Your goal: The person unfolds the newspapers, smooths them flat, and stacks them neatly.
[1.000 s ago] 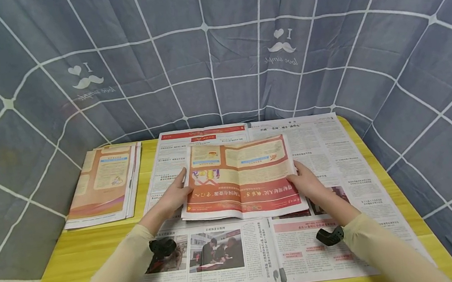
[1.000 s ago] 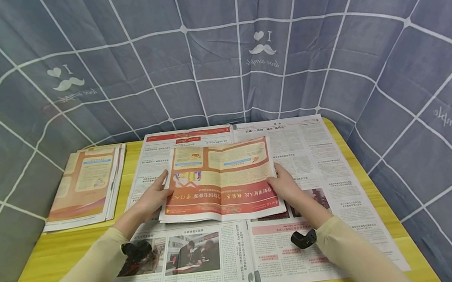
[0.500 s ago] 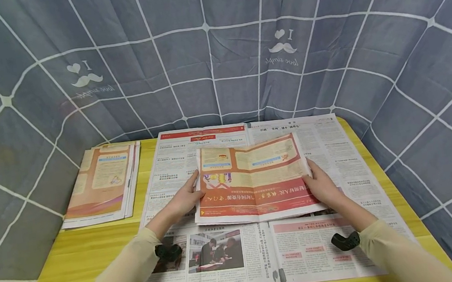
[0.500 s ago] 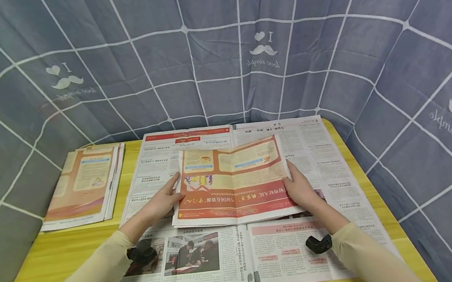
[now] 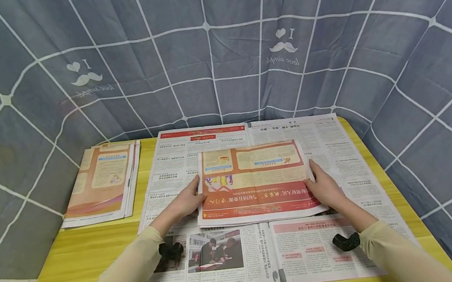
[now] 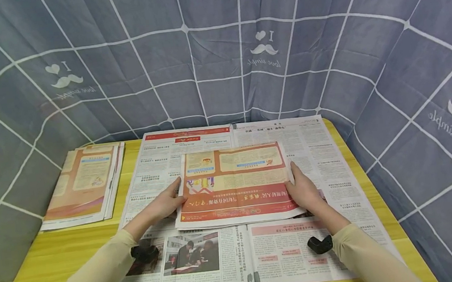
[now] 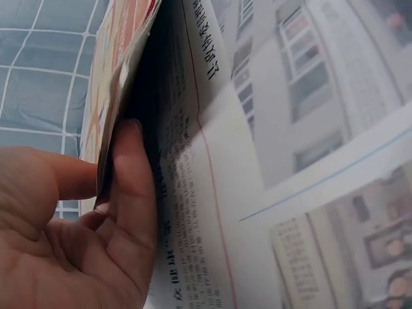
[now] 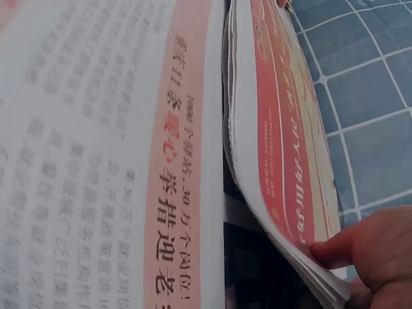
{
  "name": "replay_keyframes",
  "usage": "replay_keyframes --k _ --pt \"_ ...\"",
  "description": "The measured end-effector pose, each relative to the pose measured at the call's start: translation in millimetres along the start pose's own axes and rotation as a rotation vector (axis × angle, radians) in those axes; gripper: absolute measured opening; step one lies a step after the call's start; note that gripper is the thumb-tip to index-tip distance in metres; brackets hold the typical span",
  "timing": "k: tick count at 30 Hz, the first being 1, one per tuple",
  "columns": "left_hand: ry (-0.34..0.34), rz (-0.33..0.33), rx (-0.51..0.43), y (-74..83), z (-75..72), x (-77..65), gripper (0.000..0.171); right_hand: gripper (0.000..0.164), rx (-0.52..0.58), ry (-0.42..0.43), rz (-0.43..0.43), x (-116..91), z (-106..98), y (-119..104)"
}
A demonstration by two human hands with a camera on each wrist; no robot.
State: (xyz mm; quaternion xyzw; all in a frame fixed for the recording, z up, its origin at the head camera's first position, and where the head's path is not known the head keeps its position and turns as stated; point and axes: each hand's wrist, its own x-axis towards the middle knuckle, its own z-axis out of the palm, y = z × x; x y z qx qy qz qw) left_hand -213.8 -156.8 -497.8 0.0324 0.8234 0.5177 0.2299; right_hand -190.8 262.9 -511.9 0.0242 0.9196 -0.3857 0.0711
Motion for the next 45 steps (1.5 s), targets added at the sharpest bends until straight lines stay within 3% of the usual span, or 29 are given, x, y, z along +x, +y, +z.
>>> replay_keyframes --k 7,17,22,28,36,45 --pt "0.015 -0.022 0.123 4.8 1.1 0.6 0.078 0.068 -0.117 -0.001 -0.026 2 1 2" --pt "-0.001 -0.005 0.099 5.4 -5.3 -8.7 0.075 0.066 -0.197 0.024 -0.053 1 1 2" --pt "-0.044 0.040 0.095 3.8 -14.1 -17.7 0.067 0.061 -0.231 0.070 -0.090 -4 0 7" --pt "-0.064 0.131 0.210 -2.1 -23.0 -23.9 0.059 0.053 -0.208 0.085 -0.158 -10 -2 12" --pt "-0.031 0.207 0.333 -6.3 -25.3 -29.7 0.052 0.043 -0.238 0.082 -0.230 -16 -4 15" --pt "0.052 0.232 0.373 -6.2 -26.3 -34.4 0.045 0.041 -0.251 0.097 -0.233 -17 -2 17"
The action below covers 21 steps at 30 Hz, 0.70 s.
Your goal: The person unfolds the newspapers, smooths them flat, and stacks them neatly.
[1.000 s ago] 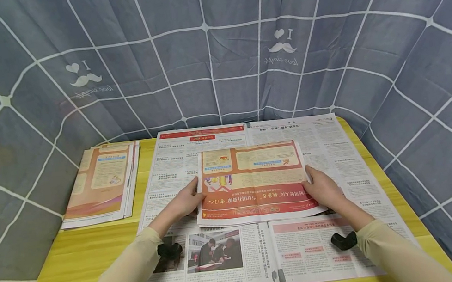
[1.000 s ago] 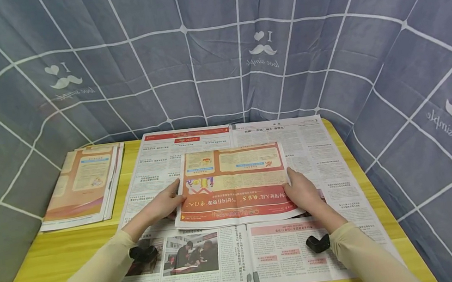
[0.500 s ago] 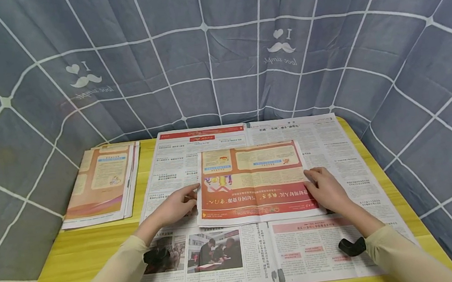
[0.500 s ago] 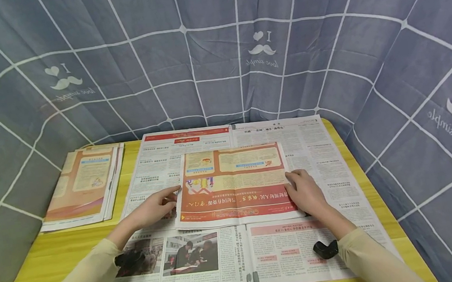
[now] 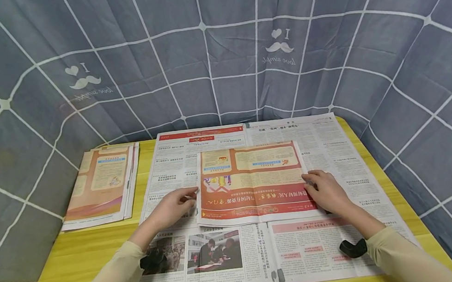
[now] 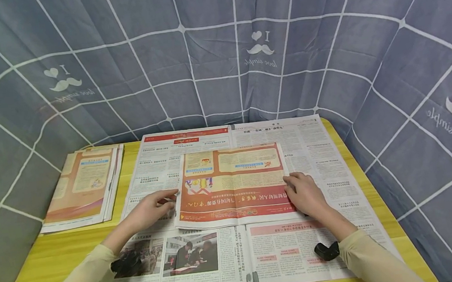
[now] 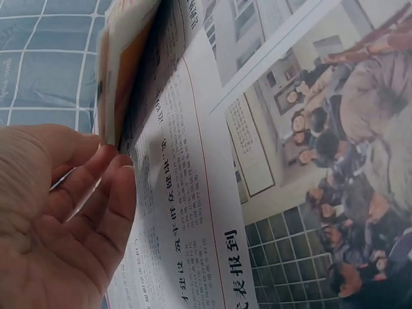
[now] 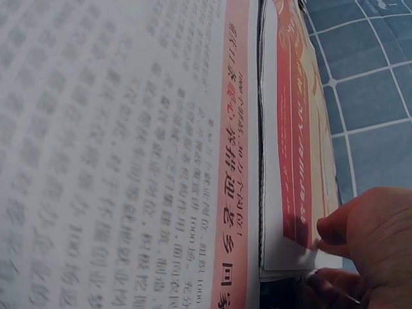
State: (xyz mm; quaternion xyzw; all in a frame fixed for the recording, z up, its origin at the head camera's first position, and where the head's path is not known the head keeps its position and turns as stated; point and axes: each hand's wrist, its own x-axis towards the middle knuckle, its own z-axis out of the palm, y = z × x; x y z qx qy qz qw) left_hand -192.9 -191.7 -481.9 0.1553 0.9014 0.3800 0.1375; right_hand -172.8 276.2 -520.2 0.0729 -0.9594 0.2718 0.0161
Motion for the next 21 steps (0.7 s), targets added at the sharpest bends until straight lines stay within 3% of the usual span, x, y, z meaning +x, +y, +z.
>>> replay_keyframes --k 11,21 --pt "0.059 0.048 0.054 1.7 0.3 -2.1 0.041 0.041 -0.023 0.007 0.005 0 2 1" --pt "0.075 0.175 0.381 -7.5 5.7 12.5 0.050 0.040 -0.014 -0.012 -0.008 0 1 2"
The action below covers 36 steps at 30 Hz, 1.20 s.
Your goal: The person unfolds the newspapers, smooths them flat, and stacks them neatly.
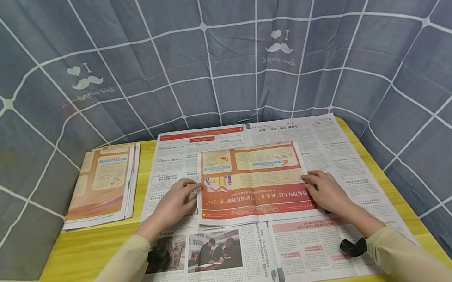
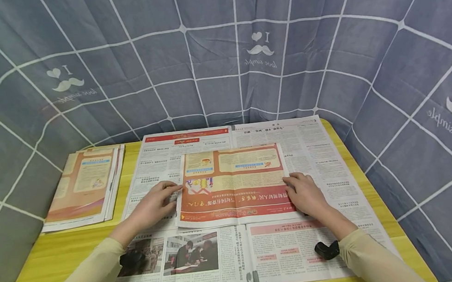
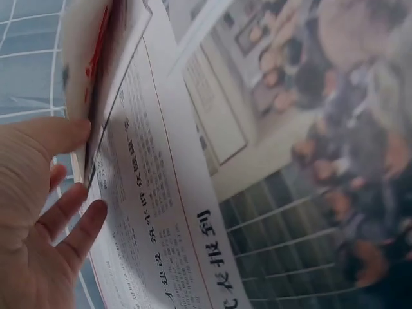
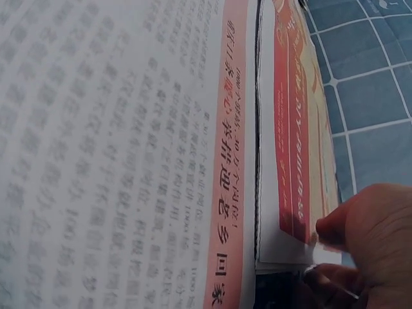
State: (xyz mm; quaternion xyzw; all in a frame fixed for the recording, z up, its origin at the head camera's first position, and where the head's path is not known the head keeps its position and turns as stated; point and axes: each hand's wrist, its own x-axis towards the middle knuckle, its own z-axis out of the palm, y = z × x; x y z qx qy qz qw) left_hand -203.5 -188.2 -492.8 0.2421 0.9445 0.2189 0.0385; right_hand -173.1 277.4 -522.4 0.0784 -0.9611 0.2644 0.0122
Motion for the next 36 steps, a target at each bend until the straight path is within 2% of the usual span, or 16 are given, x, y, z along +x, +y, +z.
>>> replay_keyframes --k 5,9,14,21,25,28,32,36 --pt "-0.022 0.076 0.013 -4.9 0.4 4.7 0.058 0.041 -0.048 -0.006 -0.097 -1 -1 4" --pt "-0.054 0.123 0.013 -7.9 2.1 6.6 0.057 0.048 -0.078 -0.038 -0.170 -4 -3 6" --pt "-0.071 0.165 0.032 -9.4 3.7 8.2 0.051 0.054 -0.080 -0.076 -0.162 -6 -5 10" --pt "-0.070 0.196 0.044 -11.7 6.7 10.1 0.039 0.053 -0.049 -0.088 -0.173 -5 -9 21" --pt "-0.067 0.159 -0.010 -12.4 7.9 11.0 0.033 0.051 -0.014 -0.098 -0.172 -3 -12 22" --pt "-0.044 0.107 -0.071 -11.7 8.4 12.9 0.031 0.052 0.019 -0.109 -0.168 -2 -14 23" --pt "-0.019 0.033 -0.153 -9.8 8.8 18.8 0.022 0.062 0.053 -0.143 -0.156 1 -16 28" --pt "-0.014 -0.053 -0.229 -6.2 7.4 23.1 0.025 0.072 0.062 -0.180 -0.148 1 -17 34"
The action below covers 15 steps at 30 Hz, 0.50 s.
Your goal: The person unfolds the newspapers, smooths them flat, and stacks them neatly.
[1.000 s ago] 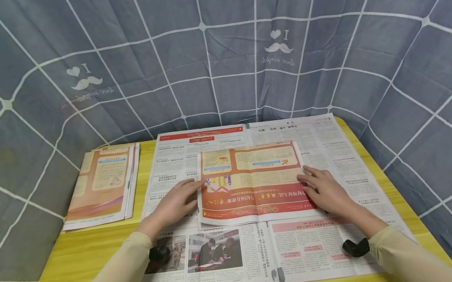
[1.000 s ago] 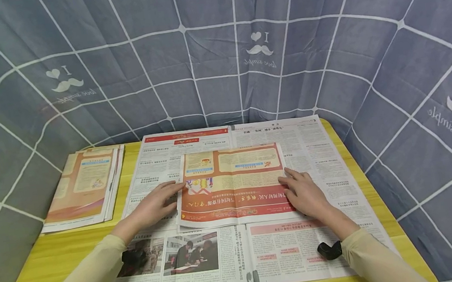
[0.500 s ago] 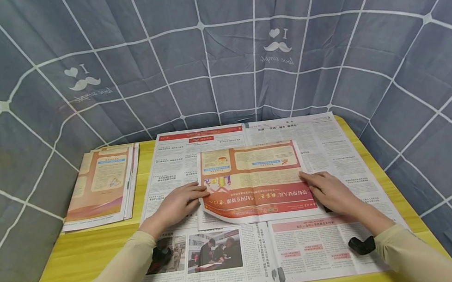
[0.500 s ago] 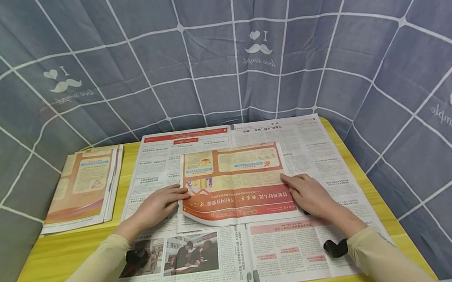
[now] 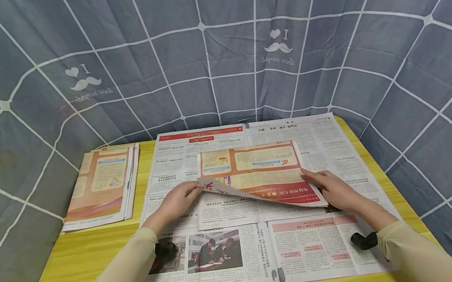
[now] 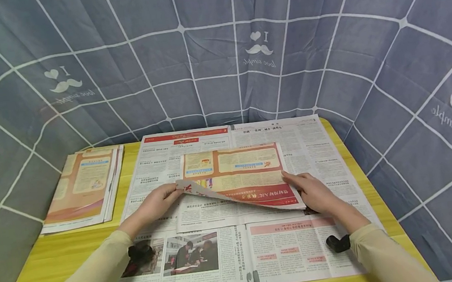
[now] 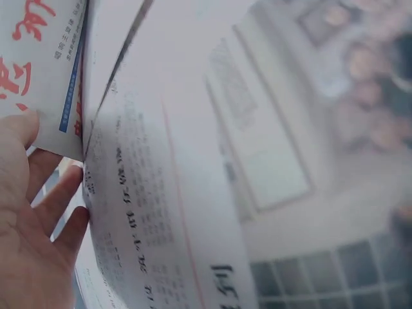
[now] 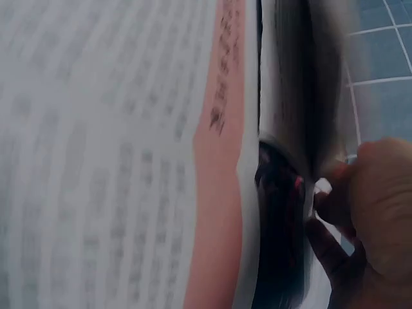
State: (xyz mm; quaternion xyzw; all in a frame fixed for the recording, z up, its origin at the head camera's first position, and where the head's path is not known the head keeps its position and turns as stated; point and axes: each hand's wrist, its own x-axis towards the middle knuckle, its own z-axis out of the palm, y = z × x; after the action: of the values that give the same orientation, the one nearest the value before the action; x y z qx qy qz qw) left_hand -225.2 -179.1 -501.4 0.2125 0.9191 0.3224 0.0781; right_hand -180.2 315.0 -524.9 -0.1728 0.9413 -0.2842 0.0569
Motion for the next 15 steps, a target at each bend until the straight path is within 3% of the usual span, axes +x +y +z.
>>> replay_keyframes --k 6,15 --pt "0.035 -0.091 -0.069 2.9 -0.2 2.6 0.028 0.070 0.016 -0.003 -0.042 -2.8 -0.2 3.3" --pt "0.057 -0.106 -0.076 5.1 0.2 5.9 0.028 0.051 0.054 0.089 -0.025 5.1 2.5 5.4"
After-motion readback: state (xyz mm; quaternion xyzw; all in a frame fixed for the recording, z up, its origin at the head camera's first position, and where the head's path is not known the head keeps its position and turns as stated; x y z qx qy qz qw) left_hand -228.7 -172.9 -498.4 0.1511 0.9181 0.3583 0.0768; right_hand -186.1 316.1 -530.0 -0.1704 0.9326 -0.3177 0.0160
